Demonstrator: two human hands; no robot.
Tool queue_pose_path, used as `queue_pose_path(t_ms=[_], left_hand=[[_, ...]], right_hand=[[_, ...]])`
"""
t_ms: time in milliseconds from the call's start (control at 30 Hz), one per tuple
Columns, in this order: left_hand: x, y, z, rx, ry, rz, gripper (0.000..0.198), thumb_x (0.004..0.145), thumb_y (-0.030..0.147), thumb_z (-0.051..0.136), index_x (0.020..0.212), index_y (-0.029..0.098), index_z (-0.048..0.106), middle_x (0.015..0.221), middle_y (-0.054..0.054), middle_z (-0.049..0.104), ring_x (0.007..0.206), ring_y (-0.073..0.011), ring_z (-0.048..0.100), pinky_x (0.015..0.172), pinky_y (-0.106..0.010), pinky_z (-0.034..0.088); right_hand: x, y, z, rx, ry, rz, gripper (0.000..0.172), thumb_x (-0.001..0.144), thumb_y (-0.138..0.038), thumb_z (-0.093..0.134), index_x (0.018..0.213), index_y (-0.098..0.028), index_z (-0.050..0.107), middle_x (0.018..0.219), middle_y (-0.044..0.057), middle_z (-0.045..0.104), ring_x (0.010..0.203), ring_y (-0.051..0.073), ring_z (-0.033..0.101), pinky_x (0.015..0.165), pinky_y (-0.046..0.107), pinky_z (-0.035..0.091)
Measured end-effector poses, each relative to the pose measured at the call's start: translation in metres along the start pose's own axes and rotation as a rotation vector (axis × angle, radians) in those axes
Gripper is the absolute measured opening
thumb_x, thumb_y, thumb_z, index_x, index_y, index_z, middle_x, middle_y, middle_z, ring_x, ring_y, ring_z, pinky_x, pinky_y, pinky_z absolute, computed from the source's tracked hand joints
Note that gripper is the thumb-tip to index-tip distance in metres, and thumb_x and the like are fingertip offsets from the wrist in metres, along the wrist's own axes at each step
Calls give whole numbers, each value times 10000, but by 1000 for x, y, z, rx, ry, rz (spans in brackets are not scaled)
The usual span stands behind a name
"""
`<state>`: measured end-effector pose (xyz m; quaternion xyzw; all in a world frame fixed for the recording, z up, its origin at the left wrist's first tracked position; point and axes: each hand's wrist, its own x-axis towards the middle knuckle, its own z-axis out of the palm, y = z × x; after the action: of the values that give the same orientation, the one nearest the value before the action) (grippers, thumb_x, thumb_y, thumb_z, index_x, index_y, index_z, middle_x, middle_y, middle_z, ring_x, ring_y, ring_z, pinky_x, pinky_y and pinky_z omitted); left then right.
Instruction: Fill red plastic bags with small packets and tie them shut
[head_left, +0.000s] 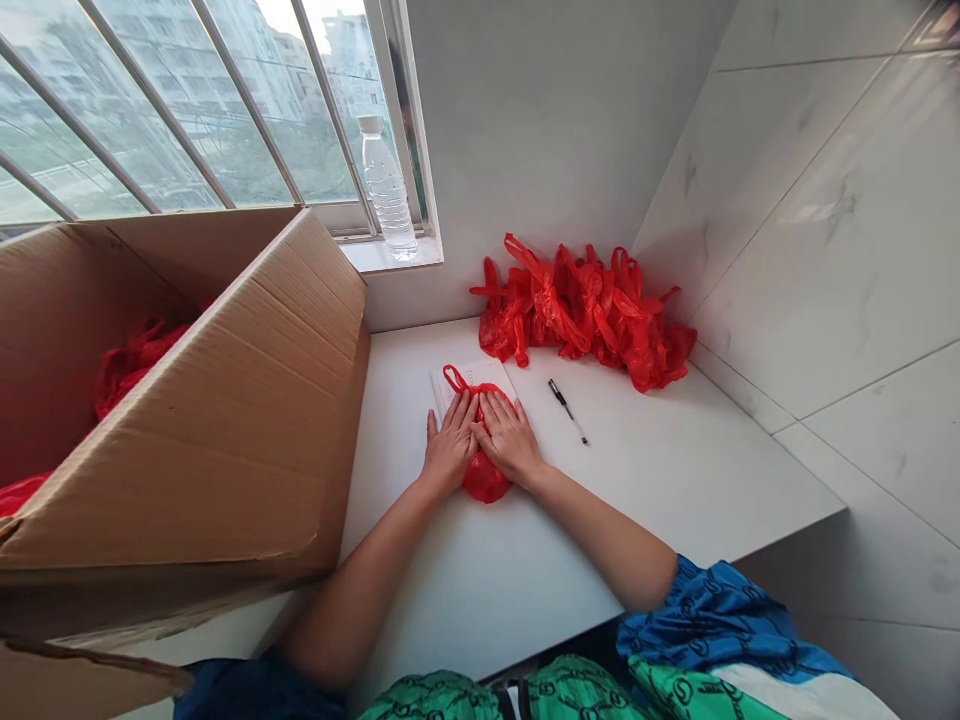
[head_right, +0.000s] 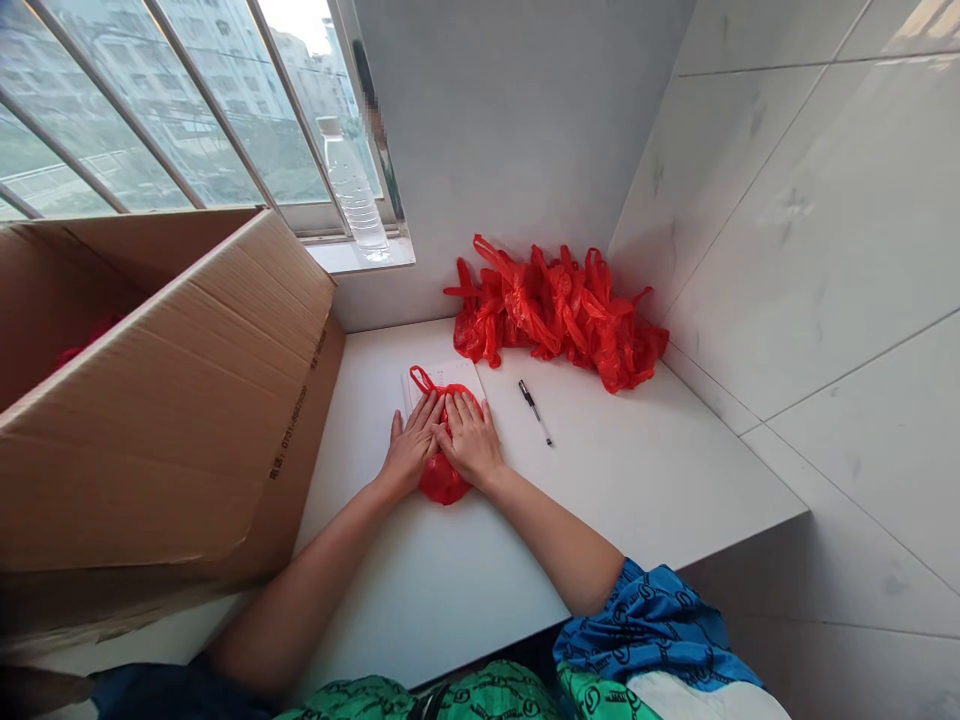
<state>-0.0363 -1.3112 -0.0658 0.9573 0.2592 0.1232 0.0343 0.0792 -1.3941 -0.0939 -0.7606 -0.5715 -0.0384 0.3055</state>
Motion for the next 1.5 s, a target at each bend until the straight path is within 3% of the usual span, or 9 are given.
queue_pose_path(t_ms=[433,567,667,733,800,900,1133,1300,1500], left_hand=[[1,-2,2,-25,25,11,560,1029,298,221,1584,219,211,1643,-99,210,1534,-200,142,1214,-584,55],[1,-10,1,-207,95,16,526,1026,353,292,1545,268,313,1620,-87,297,1501,-227,254,1214,-590,96],[-1,-18,-6,-420,299,-51,462,1010,386,350,1422,235,494,1504,-112,453,1399,-218,421,1167,-460,324],[-2,-19,-15,-495,395,-124,403,989,395,391,1269,195,600,1324,-123,577,1232,-205,562,1015,-354,472],[-2,-14,-28,-465,348,-182,342,972,414,420,1108,194,643,1129,-92,662,1019,-195,643,858,-310,515],[3,5,-46,-260,120,-243,391,965,512,400,925,212,648,918,-59,710,837,-217,662,731,-315,487],[23,33,-46,125,-118,-322,570,876,702,428,844,179,652,936,-161,727,904,-341,692,743,-380,481],[12,29,-52,121,-93,-255,370,915,532,470,853,199,617,955,-106,723,877,-275,683,673,-309,449],[-40,43,-117,-233,42,-159,337,903,508,500,741,212,506,683,-3,606,596,-154,548,522,-255,390]], right_hand=[[0,-1,1,36,9,-2,649,1040,-487,278,1557,-95,284,1607,131,304,1512,233,226,1244,484,79],[2,8,-10,410,90,30,594,1032,-507,291,1486,-154,440,1545,119,436,1453,217,359,1234,467,179],[6,26,-22,840,273,182,557,1005,-545,305,1323,-185,587,1412,123,576,1303,212,536,1091,400,439],[10,40,-26,1066,376,293,535,955,-590,383,1163,-175,650,1265,136,656,1142,226,634,950,383,541],[14,50,-27,1218,409,369,513,907,-619,448,1029,-171,664,1062,121,710,932,215,688,838,378,582],[17,55,-22,1269,363,384,510,879,-643,472,942,-173,662,816,68,701,710,181,673,725,351,586],[18,54,-14,1167,303,324,538,848,-689,494,894,-192,696,745,35,690,697,178,676,712,310,566],[19,54,-14,1191,305,338,541,857,-682,482,908,-184,689,737,28,680,646,158,660,651,284,558],[16,49,-16,1218,292,350,518,842,-668,532,885,-178,694,714,21,671,603,130,632,595,248,524]])
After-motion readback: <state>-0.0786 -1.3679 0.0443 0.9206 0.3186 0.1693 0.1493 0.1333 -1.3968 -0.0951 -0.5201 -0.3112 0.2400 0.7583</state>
